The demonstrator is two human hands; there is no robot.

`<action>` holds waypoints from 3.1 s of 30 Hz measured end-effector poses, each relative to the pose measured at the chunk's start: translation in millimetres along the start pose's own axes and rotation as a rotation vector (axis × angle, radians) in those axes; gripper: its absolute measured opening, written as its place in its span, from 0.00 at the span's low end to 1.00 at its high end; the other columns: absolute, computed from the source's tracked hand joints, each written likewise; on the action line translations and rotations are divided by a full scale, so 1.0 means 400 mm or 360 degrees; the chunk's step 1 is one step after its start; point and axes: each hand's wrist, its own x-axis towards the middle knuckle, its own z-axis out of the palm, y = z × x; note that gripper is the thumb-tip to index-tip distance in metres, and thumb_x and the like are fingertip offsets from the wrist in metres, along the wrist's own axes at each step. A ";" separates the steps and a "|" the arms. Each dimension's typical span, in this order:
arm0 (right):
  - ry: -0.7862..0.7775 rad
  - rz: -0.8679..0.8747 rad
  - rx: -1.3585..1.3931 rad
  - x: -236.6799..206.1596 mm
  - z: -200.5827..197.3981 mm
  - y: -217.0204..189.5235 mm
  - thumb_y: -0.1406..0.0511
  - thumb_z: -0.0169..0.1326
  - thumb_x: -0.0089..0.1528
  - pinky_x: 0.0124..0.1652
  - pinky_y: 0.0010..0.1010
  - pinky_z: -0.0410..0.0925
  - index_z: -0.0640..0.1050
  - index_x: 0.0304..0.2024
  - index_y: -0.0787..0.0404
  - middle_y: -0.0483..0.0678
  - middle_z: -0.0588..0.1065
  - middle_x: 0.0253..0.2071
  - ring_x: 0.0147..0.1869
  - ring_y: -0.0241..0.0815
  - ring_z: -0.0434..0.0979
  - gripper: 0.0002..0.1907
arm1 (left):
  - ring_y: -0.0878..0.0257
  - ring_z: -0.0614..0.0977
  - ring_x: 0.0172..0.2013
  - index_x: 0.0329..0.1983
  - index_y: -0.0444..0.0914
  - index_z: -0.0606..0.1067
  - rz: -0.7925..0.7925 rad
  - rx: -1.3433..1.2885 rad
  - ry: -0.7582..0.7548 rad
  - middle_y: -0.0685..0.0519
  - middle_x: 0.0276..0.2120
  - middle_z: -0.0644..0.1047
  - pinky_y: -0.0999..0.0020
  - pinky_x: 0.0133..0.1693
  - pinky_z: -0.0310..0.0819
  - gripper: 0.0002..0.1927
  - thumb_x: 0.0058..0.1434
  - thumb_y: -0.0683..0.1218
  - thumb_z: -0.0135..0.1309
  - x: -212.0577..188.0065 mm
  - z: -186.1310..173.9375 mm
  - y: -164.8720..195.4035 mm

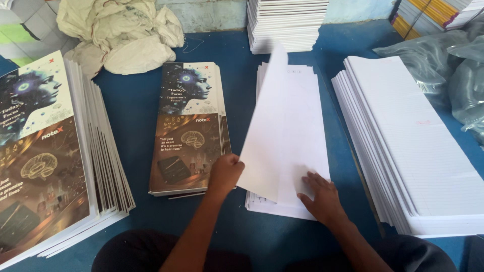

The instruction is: The person assembles notebooks by inserting a stack of lined paper into a printed cover. They open the cover, place the paper inside, close it, and then place the finished notebook onto a growing stack. This process is repeated multiple times.

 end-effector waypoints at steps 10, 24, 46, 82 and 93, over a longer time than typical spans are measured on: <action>-0.0006 0.0117 -0.0003 0.005 0.002 0.006 0.51 0.54 0.63 0.73 0.61 0.41 0.65 0.69 0.50 0.46 0.55 0.76 0.81 0.46 0.47 0.33 | 0.47 0.85 0.40 0.39 0.42 0.84 -0.0312 0.0604 0.0132 0.46 0.36 0.84 0.52 0.48 0.74 0.14 0.52 0.51 0.57 -0.012 -0.108 -0.011; 0.0098 0.0285 0.0029 0.010 -0.011 0.040 0.59 0.58 0.59 0.73 0.62 0.37 0.73 0.63 0.47 0.54 0.58 0.74 0.81 0.51 0.46 0.29 | 0.44 0.82 0.52 0.50 0.39 0.79 -0.0547 0.0955 -0.0071 0.43 0.50 0.81 0.49 0.51 0.76 0.18 0.56 0.46 0.54 0.007 -0.098 -0.057; 0.0407 0.0180 0.0083 -0.028 -0.062 0.009 0.65 0.57 0.60 0.66 0.45 0.66 0.78 0.57 0.56 0.51 0.75 0.60 0.60 0.47 0.77 0.21 | 0.44 0.81 0.52 0.51 0.38 0.77 -0.0414 0.1048 0.0040 0.42 0.48 0.80 0.45 0.49 0.77 0.18 0.57 0.45 0.57 0.000 -0.099 -0.064; 0.0354 0.0583 0.0027 0.034 -0.350 0.380 0.50 0.62 0.60 0.57 0.46 0.73 0.79 0.58 0.59 0.58 0.79 0.56 0.59 0.54 0.80 0.29 | 0.61 0.87 0.30 0.58 0.37 0.74 0.0135 -0.0170 -0.0077 0.48 0.40 0.83 0.68 0.36 0.80 0.21 0.61 0.45 0.52 -0.038 -0.022 0.021; 0.0109 0.0703 -0.0052 0.044 -0.423 0.309 0.55 0.63 0.60 0.58 0.44 0.74 0.77 0.61 0.55 0.53 0.79 0.57 0.58 0.50 0.81 0.28 | 0.63 0.87 0.35 0.59 0.37 0.73 0.0192 -0.0299 -0.0510 0.48 0.43 0.82 0.70 0.39 0.78 0.22 0.62 0.46 0.51 -0.080 0.054 0.026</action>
